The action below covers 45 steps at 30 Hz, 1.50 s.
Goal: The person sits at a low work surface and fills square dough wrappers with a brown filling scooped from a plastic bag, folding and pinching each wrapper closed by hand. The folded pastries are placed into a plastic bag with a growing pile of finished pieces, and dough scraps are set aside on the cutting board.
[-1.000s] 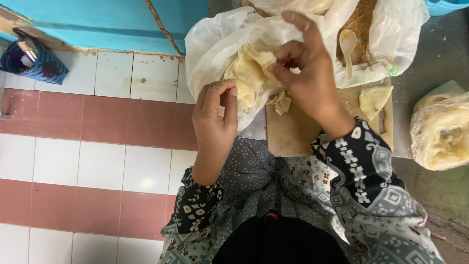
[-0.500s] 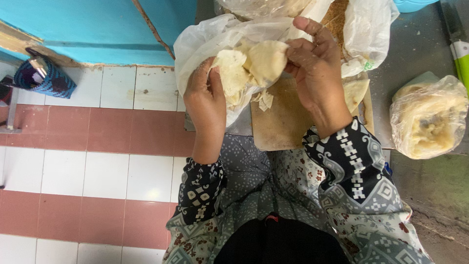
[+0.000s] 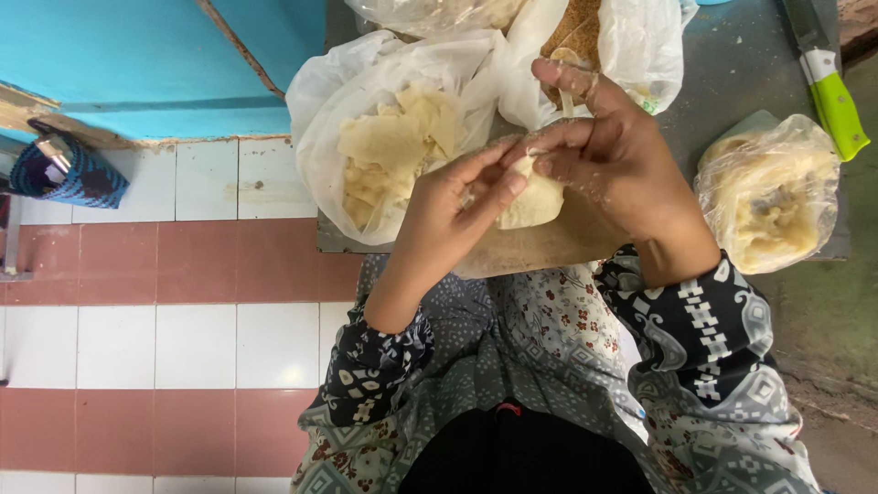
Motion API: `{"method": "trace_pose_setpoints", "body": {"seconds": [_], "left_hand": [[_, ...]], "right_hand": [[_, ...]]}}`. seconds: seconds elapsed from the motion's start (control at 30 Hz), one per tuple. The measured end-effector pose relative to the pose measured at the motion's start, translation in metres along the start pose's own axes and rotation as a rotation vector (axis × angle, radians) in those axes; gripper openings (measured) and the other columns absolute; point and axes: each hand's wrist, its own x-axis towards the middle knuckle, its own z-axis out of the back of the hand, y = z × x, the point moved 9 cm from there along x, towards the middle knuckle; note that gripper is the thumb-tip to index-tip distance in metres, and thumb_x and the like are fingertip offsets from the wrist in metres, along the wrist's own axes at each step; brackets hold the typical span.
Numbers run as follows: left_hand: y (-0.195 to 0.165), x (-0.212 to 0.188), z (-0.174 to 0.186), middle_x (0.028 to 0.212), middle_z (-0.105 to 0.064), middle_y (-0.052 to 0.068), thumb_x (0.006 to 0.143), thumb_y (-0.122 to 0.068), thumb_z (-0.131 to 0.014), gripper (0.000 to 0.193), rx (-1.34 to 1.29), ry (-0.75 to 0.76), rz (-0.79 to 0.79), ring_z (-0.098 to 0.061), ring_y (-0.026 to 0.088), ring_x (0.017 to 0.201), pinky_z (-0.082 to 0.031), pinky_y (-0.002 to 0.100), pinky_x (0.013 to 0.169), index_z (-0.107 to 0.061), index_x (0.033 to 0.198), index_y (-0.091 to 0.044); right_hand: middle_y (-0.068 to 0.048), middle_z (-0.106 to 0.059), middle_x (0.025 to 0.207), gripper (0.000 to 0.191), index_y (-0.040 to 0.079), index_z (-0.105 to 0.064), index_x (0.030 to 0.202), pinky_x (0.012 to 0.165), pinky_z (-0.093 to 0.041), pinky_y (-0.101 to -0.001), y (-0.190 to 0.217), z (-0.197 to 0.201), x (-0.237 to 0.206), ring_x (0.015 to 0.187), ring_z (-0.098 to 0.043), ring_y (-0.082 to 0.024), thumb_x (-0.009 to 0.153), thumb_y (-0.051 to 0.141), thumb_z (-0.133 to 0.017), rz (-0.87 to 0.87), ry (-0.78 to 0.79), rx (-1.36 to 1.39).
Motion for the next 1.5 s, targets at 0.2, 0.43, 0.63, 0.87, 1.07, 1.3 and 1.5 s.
{"method": "trace_pose_setpoints", "body": {"seconds": [0.2,0.43,0.63,0.87,1.07,1.3,1.5], "left_hand": [[0.036,-0.02,-0.017,0.102,-0.078,0.006,0.1,-0.009,-0.073,0.026,-0.306,0.017,0.19,-0.071,0.006,0.09,-0.059,0.022,0.08,-0.071,0.121,0.005],[0.047,-0.04,-0.032,0.111,-0.075,0.007,0.102,-0.007,-0.07,0.017,-0.582,-0.137,0.124,-0.071,0.009,0.099,-0.06,0.025,0.089,-0.066,0.117,0.0],[0.061,-0.055,-0.039,0.114,-0.074,0.009,0.106,-0.016,-0.068,0.024,-0.524,-0.055,0.197,-0.068,0.01,0.105,-0.055,0.024,0.092,-0.068,0.121,0.003],[0.054,-0.072,-0.049,0.101,-0.076,0.006,0.109,-0.02,-0.062,0.028,-0.296,-0.085,0.231,-0.069,0.009,0.09,-0.055,0.022,0.079,-0.073,0.119,0.003],[0.039,-0.087,-0.056,0.105,-0.077,0.008,0.108,-0.016,-0.062,0.025,-0.093,-0.051,0.124,-0.073,0.01,0.095,-0.057,0.023,0.083,-0.07,0.121,0.005],[0.04,-0.105,-0.06,0.104,-0.077,0.011,0.106,-0.009,-0.068,0.016,-0.072,-0.138,0.044,-0.074,0.014,0.094,-0.06,0.025,0.083,-0.068,0.117,0.003],[0.019,-0.119,-0.069,0.11,-0.074,0.014,0.106,-0.006,-0.065,0.013,0.264,-0.092,-0.124,-0.076,0.026,0.094,-0.06,0.03,0.08,-0.065,0.116,0.001]], "right_hand": [[-0.004,-0.066,0.111,0.073,0.003,-0.038,0.155,0.081,-0.052,-0.0229,0.011,0.005,-0.025,0.094,-0.064,-0.009,0.091,-0.015,-0.069,0.101,-0.143,-0.287],[-0.006,-0.068,0.109,0.06,0.002,-0.047,0.15,0.089,-0.058,-0.0271,0.003,-0.004,-0.057,0.099,-0.068,-0.013,0.098,-0.005,-0.075,0.241,-0.356,-0.608],[-0.016,-0.07,0.128,0.061,-0.002,-0.049,0.146,0.102,-0.056,-0.0334,-0.013,-0.018,-0.076,0.119,-0.071,-0.025,0.093,-0.004,-0.079,0.377,-0.303,-0.776],[-0.018,-0.071,0.123,0.054,-0.001,-0.055,0.135,0.098,-0.056,-0.0374,-0.009,-0.019,-0.105,0.115,-0.07,-0.035,0.09,-0.002,-0.083,0.536,-0.363,-0.929],[-0.02,-0.071,0.122,0.044,-0.004,-0.052,0.135,0.094,-0.062,-0.0331,-0.043,-0.006,-0.125,0.112,-0.074,-0.026,0.097,-0.01,-0.075,0.416,-0.393,-0.602],[-0.019,-0.073,0.12,0.04,-0.009,-0.048,0.142,0.1,-0.059,-0.0313,-0.078,0.003,-0.144,0.116,-0.071,-0.027,0.105,-0.015,-0.062,0.269,-0.384,-0.133],[-0.018,-0.071,0.123,0.051,-0.009,-0.051,0.136,0.094,-0.06,-0.0327,-0.063,-0.013,-0.17,0.11,-0.075,-0.028,0.093,-0.01,-0.079,0.471,-0.4,-0.606]]}}
